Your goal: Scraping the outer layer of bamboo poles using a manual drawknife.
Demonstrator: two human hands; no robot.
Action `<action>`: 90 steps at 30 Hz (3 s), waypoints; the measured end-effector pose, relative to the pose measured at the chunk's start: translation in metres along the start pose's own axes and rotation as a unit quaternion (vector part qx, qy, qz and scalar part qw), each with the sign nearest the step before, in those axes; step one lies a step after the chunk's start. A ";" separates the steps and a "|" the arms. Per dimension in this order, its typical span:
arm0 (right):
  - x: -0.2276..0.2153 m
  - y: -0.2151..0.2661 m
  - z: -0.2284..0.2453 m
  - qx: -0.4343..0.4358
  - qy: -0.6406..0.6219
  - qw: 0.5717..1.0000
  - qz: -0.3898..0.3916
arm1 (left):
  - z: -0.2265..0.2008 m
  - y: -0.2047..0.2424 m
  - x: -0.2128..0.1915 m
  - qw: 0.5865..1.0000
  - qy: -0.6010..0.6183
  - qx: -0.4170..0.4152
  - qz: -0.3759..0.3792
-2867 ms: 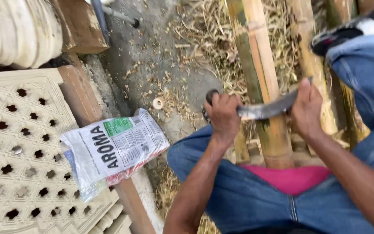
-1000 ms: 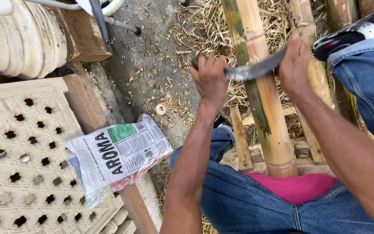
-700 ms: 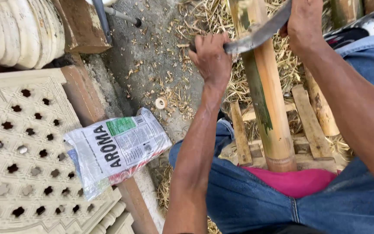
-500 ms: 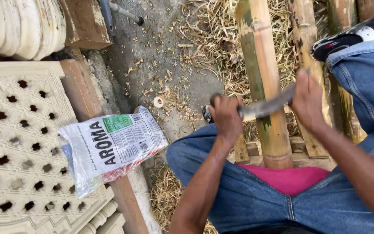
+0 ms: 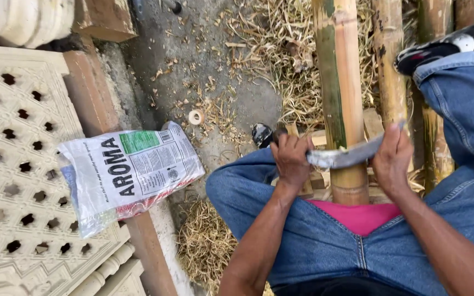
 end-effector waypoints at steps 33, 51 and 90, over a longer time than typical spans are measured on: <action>-0.005 0.011 0.035 0.001 0.025 0.999 0.021 | -0.001 0.018 0.004 0.998 0.049 -0.030 0.015; 0.008 -0.075 0.050 -0.045 0.024 0.998 0.035 | 0.037 -0.053 0.043 0.999 0.006 -0.009 -0.034; 0.014 -0.093 0.081 -0.143 0.086 0.986 0.026 | 0.037 -0.064 0.038 0.997 0.035 -0.049 -0.051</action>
Point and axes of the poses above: each hand's wrist, its own y-axis away from the middle knuckle, its own x-axis out of the palm, z = x × y, the point moved 10 cm from there along -y, towards the middle knuckle, and after that the axes turned 9 degrees about z, right-handed, at the moved point
